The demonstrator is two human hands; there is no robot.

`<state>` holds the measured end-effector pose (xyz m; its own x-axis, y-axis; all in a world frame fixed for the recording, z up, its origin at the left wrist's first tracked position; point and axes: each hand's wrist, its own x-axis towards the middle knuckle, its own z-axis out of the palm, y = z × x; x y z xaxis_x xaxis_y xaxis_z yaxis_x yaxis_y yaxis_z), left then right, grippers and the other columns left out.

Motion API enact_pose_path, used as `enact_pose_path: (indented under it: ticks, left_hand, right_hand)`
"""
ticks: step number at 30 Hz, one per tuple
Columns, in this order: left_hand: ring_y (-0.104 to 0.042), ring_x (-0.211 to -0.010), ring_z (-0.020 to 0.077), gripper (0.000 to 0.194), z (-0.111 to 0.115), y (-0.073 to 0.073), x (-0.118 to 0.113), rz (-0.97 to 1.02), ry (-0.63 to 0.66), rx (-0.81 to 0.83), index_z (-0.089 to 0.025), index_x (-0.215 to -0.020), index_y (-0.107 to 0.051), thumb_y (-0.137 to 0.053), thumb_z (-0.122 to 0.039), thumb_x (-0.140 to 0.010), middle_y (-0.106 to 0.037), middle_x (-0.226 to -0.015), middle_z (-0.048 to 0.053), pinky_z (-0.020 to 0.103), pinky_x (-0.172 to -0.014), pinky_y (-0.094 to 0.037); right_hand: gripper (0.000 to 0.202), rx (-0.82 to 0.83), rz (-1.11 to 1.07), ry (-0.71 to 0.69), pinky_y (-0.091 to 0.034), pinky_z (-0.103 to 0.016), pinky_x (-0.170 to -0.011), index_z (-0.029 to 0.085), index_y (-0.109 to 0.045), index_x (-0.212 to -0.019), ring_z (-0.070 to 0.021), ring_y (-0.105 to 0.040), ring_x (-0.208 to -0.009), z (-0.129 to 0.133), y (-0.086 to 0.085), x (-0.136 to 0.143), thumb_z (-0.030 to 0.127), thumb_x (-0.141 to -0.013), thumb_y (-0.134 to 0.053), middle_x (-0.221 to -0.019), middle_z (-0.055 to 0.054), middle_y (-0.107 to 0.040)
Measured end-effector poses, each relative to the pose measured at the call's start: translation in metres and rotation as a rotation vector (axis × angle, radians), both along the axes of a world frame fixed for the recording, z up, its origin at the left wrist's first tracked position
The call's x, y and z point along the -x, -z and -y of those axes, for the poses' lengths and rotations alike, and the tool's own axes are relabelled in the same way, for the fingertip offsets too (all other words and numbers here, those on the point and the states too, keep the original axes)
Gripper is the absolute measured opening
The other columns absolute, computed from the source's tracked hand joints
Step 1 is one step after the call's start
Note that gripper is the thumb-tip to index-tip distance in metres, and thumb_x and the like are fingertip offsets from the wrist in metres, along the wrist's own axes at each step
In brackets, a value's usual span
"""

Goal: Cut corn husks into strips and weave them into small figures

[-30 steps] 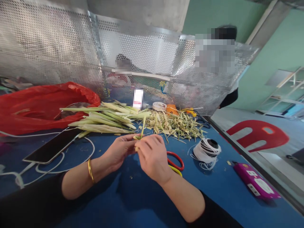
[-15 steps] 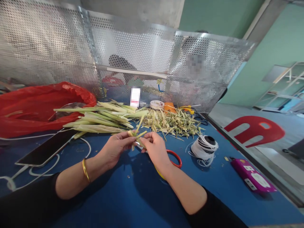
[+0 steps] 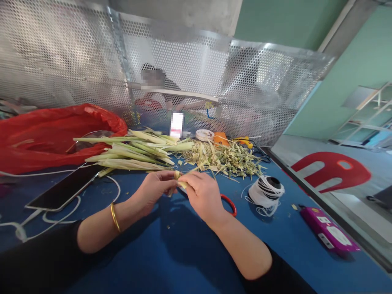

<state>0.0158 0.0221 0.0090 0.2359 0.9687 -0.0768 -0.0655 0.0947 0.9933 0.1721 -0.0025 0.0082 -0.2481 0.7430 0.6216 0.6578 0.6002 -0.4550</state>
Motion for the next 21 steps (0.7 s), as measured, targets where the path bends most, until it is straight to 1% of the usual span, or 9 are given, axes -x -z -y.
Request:
enact_pose_path:
  ticks: [2, 3, 6, 10, 12, 14, 17, 19, 21]
  left_hand:
    - [-0.047, -0.046, 0.0067, 0.011, 0.003, -0.002, -0.002, -0.007, 0.028, 0.019, -0.015, -0.066, -0.073, -0.066, -0.016, -0.057, -0.061, -0.054, -0.001, 0.019, -0.046, -0.03]
    - [-0.047, -0.045, 0.007, 0.012, 0.005, -0.003, -0.002, -0.009, 0.041, 0.022, -0.015, -0.066, -0.073, -0.065, -0.015, -0.057, -0.061, -0.054, -0.001, 0.019, -0.046, -0.03]
    - [-0.05, -0.048, 0.0089, 0.016, 0.006, -0.004, -0.002, -0.024, 0.081, 0.01, -0.015, -0.069, -0.074, -0.061, -0.015, -0.059, -0.062, -0.053, 0.001, 0.02, -0.048, -0.032]
    - [-0.058, -0.056, 0.0123, 0.018, 0.006, -0.003, -0.001, -0.009, 0.135, 0.028, -0.014, -0.075, -0.075, -0.061, -0.02, -0.065, -0.067, -0.061, 0.004, 0.021, -0.053, -0.038]
    - [-0.061, -0.06, 0.0137, 0.018, 0.006, 0.0, -0.001, 0.021, 0.154, 0.049, -0.014, -0.078, -0.074, -0.065, -0.025, -0.067, -0.069, -0.067, 0.006, 0.022, -0.055, -0.041]
    - [-0.063, -0.06, 0.0141, 0.021, 0.006, 0.004, -0.003, 0.035, 0.134, 0.07, -0.014, -0.081, -0.074, -0.072, -0.025, -0.064, -0.07, -0.071, 0.005, 0.022, -0.055, -0.042]
    - [-0.065, -0.06, 0.0143, 0.029, 0.005, 0.011, -0.006, 0.063, 0.023, 0.118, -0.015, -0.085, -0.074, -0.079, -0.02, -0.057, -0.071, -0.072, 0.005, 0.023, -0.056, -0.045]
    - [-0.064, -0.059, 0.0136, 0.028, 0.005, 0.013, -0.007, 0.094, -0.02, 0.132, -0.015, -0.084, -0.074, -0.08, -0.021, -0.057, -0.072, -0.072, 0.005, 0.022, -0.056, -0.046]
    - [-0.062, -0.056, 0.0111, 0.026, 0.004, 0.013, -0.007, 0.11, -0.022, 0.138, -0.014, -0.084, -0.074, -0.079, -0.022, -0.06, -0.071, -0.072, 0.005, 0.021, -0.054, -0.045]
  right_hand:
    - [0.014, -0.16, 0.071, 0.105, -0.045, -0.033, -0.08, 0.02, -0.07, -0.083, -0.0187, -0.062, -0.083, -0.003, 0.001, -0.002, 0.017, -0.085, -0.056, -0.086, -0.005, -0.069]
    - [0.013, -0.203, 0.1, 0.138, -0.043, -0.033, -0.082, 0.02, -0.069, -0.081, -0.0188, -0.061, -0.083, -0.004, 0.002, -0.003, 0.017, -0.085, -0.056, -0.086, -0.005, -0.068]
    - [0.013, -0.175, 0.172, 0.187, -0.041, -0.031, -0.078, 0.019, -0.062, -0.076, -0.0174, -0.06, -0.076, -0.008, 0.004, -0.004, 0.017, -0.086, -0.055, -0.078, -0.003, -0.067]
    - [0.016, -0.034, 0.224, 0.276, -0.036, -0.027, -0.059, 0.021, -0.056, -0.069, -0.0163, -0.053, -0.057, -0.009, 0.006, -0.003, 0.021, -0.084, -0.053, -0.059, 0.0, -0.059]
    - [0.018, 0.055, 0.182, 0.307, -0.031, -0.026, -0.053, 0.021, -0.053, -0.065, -0.0148, -0.048, -0.05, -0.01, 0.007, -0.002, 0.023, -0.082, -0.054, -0.055, 0.002, -0.055]
    - [0.019, 0.158, 0.076, 0.308, -0.029, -0.025, -0.05, 0.022, -0.05, -0.062, -0.0136, -0.044, -0.047, -0.011, 0.009, 0.0, 0.025, -0.08, -0.054, -0.052, 0.003, -0.052]
    - [0.018, 0.333, -0.146, 0.255, -0.033, -0.025, -0.049, 0.021, -0.051, -0.061, -0.0135, -0.047, -0.048, -0.013, 0.013, 0.002, 0.028, -0.078, -0.053, -0.052, 0.003, -0.053]
    - [0.016, 0.491, -0.323, 0.199, -0.036, -0.025, -0.049, 0.021, -0.054, -0.063, -0.0137, -0.05, -0.049, -0.015, 0.015, 0.003, 0.03, -0.076, -0.054, -0.053, 0.003, -0.055]
    - [0.017, 0.655, -0.497, 0.14, -0.038, -0.024, -0.048, 0.019, -0.055, -0.064, -0.013, -0.051, -0.049, -0.016, 0.015, 0.004, 0.032, -0.075, -0.055, -0.053, 0.003, -0.054]
